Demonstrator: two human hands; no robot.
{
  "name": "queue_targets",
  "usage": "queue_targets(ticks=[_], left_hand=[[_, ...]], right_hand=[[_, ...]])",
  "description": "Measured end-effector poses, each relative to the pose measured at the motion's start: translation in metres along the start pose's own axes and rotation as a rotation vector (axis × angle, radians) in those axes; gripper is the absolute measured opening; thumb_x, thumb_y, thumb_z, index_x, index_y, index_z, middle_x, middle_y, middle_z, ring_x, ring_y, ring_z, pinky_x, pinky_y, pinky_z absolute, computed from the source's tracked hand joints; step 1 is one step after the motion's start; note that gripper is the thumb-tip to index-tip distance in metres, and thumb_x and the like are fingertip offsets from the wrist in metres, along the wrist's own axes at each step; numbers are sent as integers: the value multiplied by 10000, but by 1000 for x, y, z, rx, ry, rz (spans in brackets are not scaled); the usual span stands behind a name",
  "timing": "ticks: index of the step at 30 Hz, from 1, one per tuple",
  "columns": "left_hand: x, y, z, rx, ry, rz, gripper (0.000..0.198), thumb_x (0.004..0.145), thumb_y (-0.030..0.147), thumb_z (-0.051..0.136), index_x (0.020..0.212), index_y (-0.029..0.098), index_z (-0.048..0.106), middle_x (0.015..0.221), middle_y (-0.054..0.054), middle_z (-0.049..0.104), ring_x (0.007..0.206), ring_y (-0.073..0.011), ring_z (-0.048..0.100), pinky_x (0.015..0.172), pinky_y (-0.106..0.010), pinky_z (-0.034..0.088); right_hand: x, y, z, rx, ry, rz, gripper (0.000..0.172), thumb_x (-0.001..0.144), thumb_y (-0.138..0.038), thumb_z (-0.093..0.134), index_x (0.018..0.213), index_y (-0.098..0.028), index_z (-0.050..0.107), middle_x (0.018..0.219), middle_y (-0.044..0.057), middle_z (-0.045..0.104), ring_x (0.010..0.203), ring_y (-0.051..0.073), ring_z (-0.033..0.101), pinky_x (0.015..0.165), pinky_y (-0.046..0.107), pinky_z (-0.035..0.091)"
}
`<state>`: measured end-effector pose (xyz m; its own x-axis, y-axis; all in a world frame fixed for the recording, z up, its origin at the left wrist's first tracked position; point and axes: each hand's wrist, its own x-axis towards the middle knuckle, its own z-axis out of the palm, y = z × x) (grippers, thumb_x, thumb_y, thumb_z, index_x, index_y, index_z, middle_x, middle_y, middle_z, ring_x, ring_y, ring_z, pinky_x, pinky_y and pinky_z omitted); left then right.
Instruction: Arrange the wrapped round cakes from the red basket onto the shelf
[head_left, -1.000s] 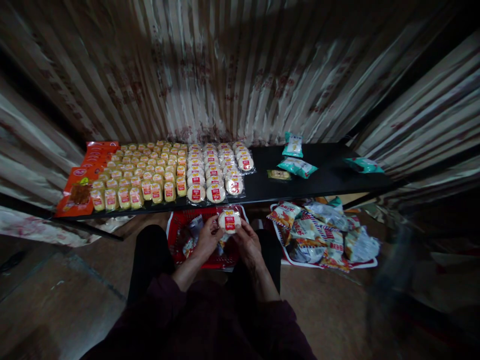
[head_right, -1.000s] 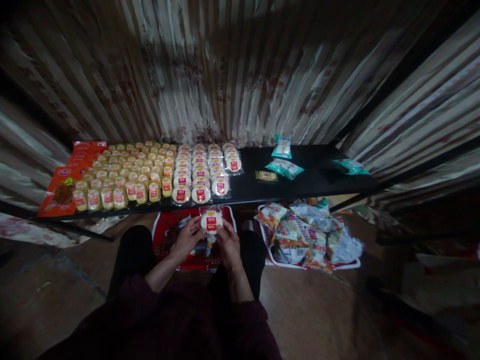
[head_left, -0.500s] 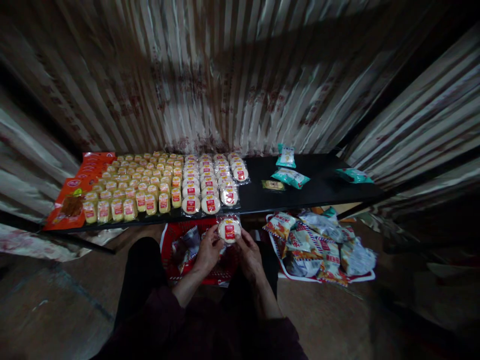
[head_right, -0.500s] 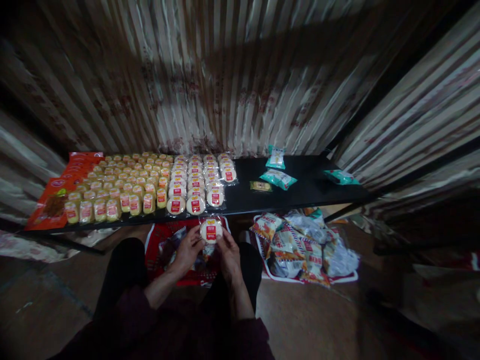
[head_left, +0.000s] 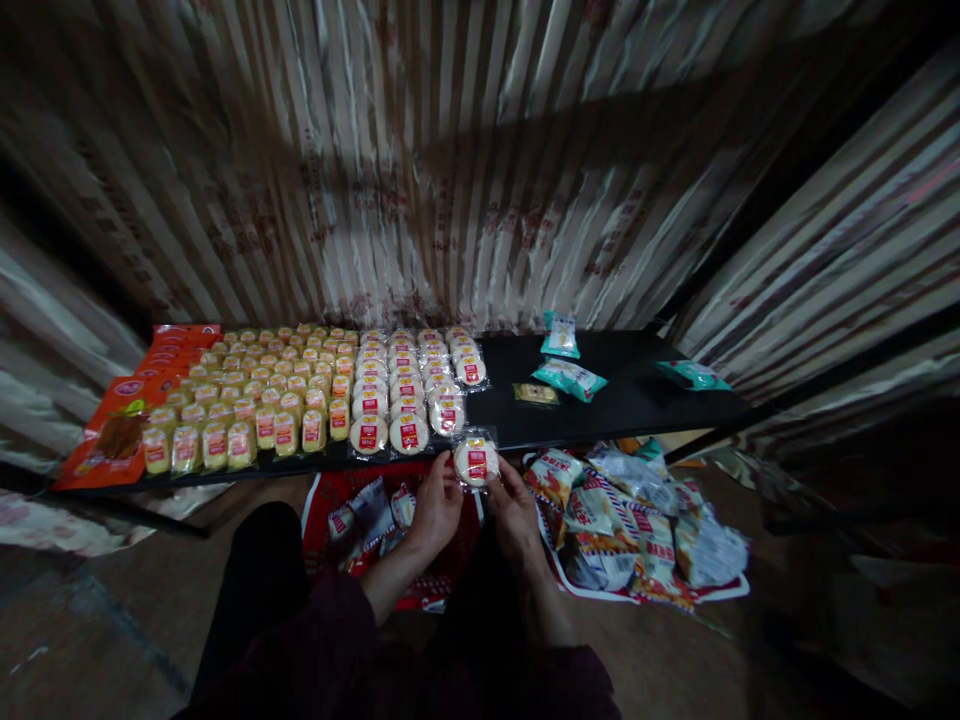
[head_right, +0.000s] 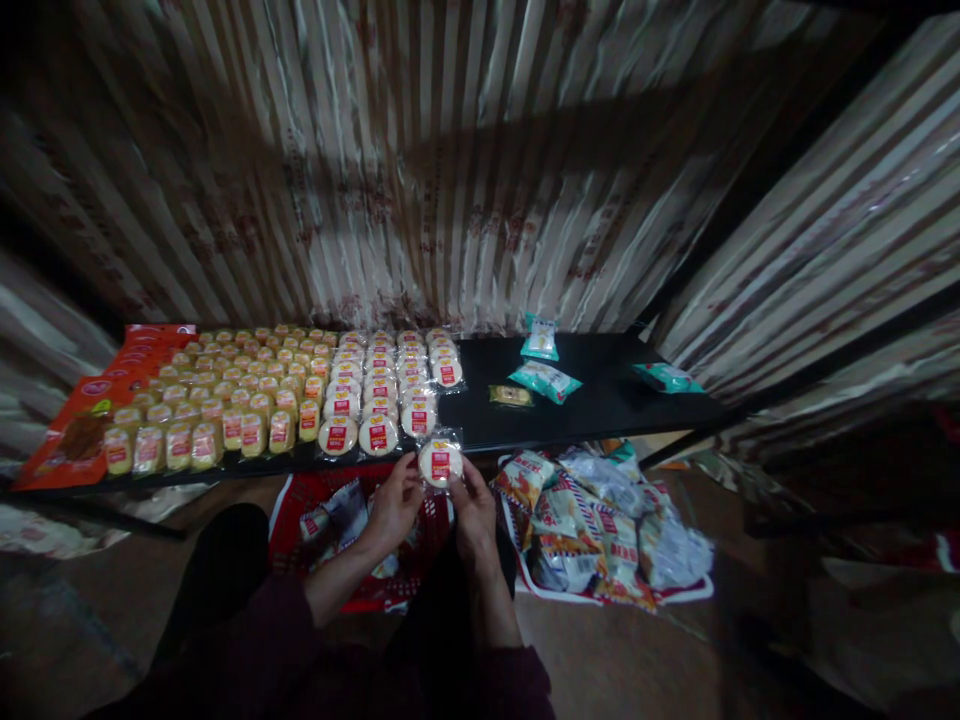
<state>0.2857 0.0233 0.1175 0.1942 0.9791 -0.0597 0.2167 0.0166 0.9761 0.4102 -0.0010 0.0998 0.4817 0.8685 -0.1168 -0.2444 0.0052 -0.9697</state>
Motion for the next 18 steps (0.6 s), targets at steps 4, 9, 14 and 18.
queue_targets(ticks=[4, 9, 14, 18], left_hand=[[9, 8, 13, 67, 13, 69, 555, 771, 62, 468, 1314, 170, 430, 1214, -108, 605, 1056, -182, 605, 973, -381, 462], [18, 18, 29, 181, 5, 195, 580, 727, 34, 460, 1304, 100, 458, 1335, -152, 519, 1244, -223, 486, 1088, -402, 365], [31, 30, 43, 261, -42, 207, 572, 744, 39, 449, 1315, 62, 469, 1439, -179, 398, 1341, -234, 375, 1130, -365, 317], [44, 38, 50, 278, -65, 198, 580, 737, 35, 464, 1313, 92, 478, 1474, -157, 352, 1369, -234, 330, 1140, -370, 306]], right_hand=[[19, -8, -5, 47, 19, 25, 570, 661, -415, 730, 1190, -234, 617, 1074, 44, 705, 880, 196, 661, 777, 308, 522], [50, -12, -10, 33, 88, 1, 563, 635, -409, 719, 1168, -249, 631, 1003, 26, 720, 807, 193, 667, 715, 305, 533], [84, -15, -14, -2, 130, -11, 591, 618, -407, 714, 1173, -224, 626, 967, 35, 721, 793, 200, 667, 704, 323, 539], [110, -15, -12, -72, 111, -118, 548, 641, -408, 678, 1150, -209, 638, 1023, 49, 709, 877, 205, 651, 781, 335, 523]])
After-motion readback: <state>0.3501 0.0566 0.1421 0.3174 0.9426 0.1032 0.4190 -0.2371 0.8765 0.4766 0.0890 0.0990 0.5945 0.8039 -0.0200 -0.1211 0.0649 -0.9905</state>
